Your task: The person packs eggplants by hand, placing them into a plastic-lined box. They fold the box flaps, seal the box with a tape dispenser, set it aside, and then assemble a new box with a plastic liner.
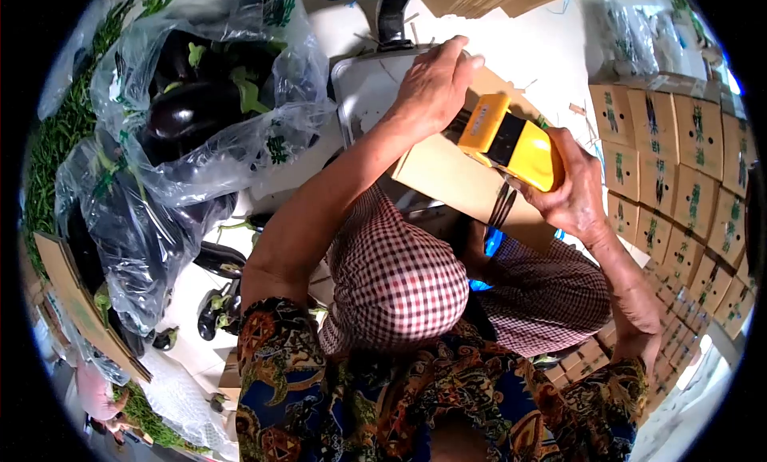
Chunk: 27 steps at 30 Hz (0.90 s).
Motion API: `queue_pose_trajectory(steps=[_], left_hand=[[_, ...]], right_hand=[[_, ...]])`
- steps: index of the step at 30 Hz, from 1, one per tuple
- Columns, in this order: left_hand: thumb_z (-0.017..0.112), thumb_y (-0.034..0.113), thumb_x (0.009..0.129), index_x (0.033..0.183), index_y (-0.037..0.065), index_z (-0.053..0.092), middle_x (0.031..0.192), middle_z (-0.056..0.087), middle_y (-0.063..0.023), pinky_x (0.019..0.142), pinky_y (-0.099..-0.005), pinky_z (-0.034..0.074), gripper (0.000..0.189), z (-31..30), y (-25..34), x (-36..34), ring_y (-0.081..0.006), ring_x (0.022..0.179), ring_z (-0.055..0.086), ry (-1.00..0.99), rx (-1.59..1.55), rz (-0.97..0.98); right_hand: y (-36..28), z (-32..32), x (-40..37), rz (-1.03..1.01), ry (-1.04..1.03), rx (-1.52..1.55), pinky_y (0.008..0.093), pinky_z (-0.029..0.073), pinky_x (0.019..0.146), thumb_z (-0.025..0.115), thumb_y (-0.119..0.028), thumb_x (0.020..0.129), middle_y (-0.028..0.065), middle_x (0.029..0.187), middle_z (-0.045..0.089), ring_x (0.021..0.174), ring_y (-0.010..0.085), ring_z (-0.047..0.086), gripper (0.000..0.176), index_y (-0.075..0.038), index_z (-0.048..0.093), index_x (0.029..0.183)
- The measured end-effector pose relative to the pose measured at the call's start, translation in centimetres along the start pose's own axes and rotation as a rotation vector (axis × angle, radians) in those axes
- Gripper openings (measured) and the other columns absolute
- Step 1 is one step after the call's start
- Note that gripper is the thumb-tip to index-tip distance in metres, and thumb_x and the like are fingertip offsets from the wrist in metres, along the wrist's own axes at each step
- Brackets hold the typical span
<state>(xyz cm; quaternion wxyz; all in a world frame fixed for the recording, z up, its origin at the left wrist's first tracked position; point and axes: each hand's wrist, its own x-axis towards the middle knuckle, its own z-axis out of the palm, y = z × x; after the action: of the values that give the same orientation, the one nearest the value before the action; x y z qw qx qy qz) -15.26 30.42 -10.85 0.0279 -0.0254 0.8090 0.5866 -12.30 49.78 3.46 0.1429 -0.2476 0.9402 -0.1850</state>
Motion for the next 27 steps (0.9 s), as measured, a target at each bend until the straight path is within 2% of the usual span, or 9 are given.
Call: queue_pose_trajectory(steps=[2,6,8,9,11,12,17,19,27], left_hand=[[0.044,0.045,0.095,0.14,0.004,0.035,0.131,0.049,-0.024,0.103,-0.0443,0.037,0.061,-1.0,1.8,-0.7,-0.0366,0.122,0.048,-0.015,0.273,0.148],[0.051,0.042,0.094,0.141,0.018,0.038,0.119,0.057,-0.0208,0.089,-0.0403,0.047,0.054,0.1,0.7,0.4,-0.0302,0.105,0.059,-0.01,0.063,-0.2],[0.053,0.041,0.093,0.137,0.019,0.045,0.095,0.067,-0.0143,0.071,-0.0382,0.053,0.049,-0.1,0.3,-0.6,-0.0271,0.078,0.066,0.076,0.26,0.017],[0.053,0.039,0.094,0.136,0.018,0.046,0.088,0.067,-0.0138,0.067,-0.0394,0.053,0.048,0.0,-0.6,-0.3,-0.0278,0.072,0.066,0.123,0.378,0.126],[0.052,0.033,0.094,0.131,0.013,0.047,0.077,0.068,-0.0154,0.06,-0.0436,0.053,0.043,0.1,0.6,-0.4,-0.0302,0.065,0.066,0.235,0.641,0.277],[0.049,0.039,0.094,0.133,0.015,0.044,0.083,0.067,-0.021,0.066,-0.0505,0.052,0.046,-0.2,1.1,-0.8,-0.0397,0.076,0.065,0.104,0.653,0.109],[0.042,0.045,0.095,0.133,0.016,0.044,0.089,0.065,-0.0254,0.071,-0.0543,0.048,0.048,-0.8,0.7,-0.3,-0.0454,0.08,0.062,0.067,0.816,0.045],[0.042,0.044,0.095,0.132,0.016,0.046,0.091,0.065,-0.0256,0.072,-0.0537,0.048,0.047,-0.8,0.6,-0.3,-0.046,0.081,0.062,0.108,0.803,0.129],[0.044,0.037,0.097,0.13,0.015,0.05,0.107,0.064,-0.0211,0.077,-0.0478,0.049,0.04,-1.1,0.7,-0.4,-0.0413,0.095,0.062,0.113,0.737,0.16]], right_hand=[[0.7,0.2,-0.1,0.016,-0.021,0.04,0.0366,0.057,0.067,0.076,-0.023,0.068,0.017,0.08,0.067,0.07,0.0304,0.068,0.05,-0.002,0.052,0.107],[0.8,0.3,0.0,0.054,-0.061,0.011,0.0365,0.055,0.049,0.073,-0.024,0.07,0.0178,0.069,0.064,0.05,0.027,0.061,0.047,-0.001,0.051,0.105],[1.9,0.6,-0.1,-0.14,0.013,-0.027,0.0345,0.052,0.042,0.071,-0.024,0.072,0.0189,0.067,0.062,0.045,0.0243,0.058,0.047,0.0,0.05,0.107],[1.9,-0.9,-0.5,-0.07,-0.096,0.016,0.0364,0.059,0.057,0.071,-0.022,0.073,0.0204,0.078,0.066,0.06,0.0275,0.067,0.048,-0.005,0.049,0.112],[4.0,-1.3,-2.0,-0.055,-0.126,0.0,0.036,0.06,0.056,0.071,-0.021,0.072,0.0183,0.078,0.066,0.06,0.0255,0.067,0.048,-0.005,0.049,0.112],[5.2,-1.6,-3.1,-0.044,-0.146,-0.007,0.0358,0.061,0.056,0.071,-0.021,0.072,0.0172,0.078,0.066,0.06,0.0245,0.067,0.048,-0.005,0.049,0.112],[12.2,-4.1,-11.4,0.004,0.026,-0.01,0.0364,0.057,0.059,0.071,-0.027,0.075,0.0124,0.077,0.065,0.065,0.0268,0.066,0.041,-0.009,0.048,0.105],[14.4,-4.1,-14.1,0.117,0.023,0.022,0.0409,0.053,0.072,0.075,-0.03,0.074,0.0156,0.086,0.064,0.081,0.032,0.066,0.046,-0.008,0.05,0.105],[19.8,0.3,-16.9,0.17,0.046,0.194,0.0423,0.052,0.074,0.075,-0.039,0.075,0.0148,0.089,0.062,0.084,0.0332,0.064,0.053,-0.007,0.049,0.108]])
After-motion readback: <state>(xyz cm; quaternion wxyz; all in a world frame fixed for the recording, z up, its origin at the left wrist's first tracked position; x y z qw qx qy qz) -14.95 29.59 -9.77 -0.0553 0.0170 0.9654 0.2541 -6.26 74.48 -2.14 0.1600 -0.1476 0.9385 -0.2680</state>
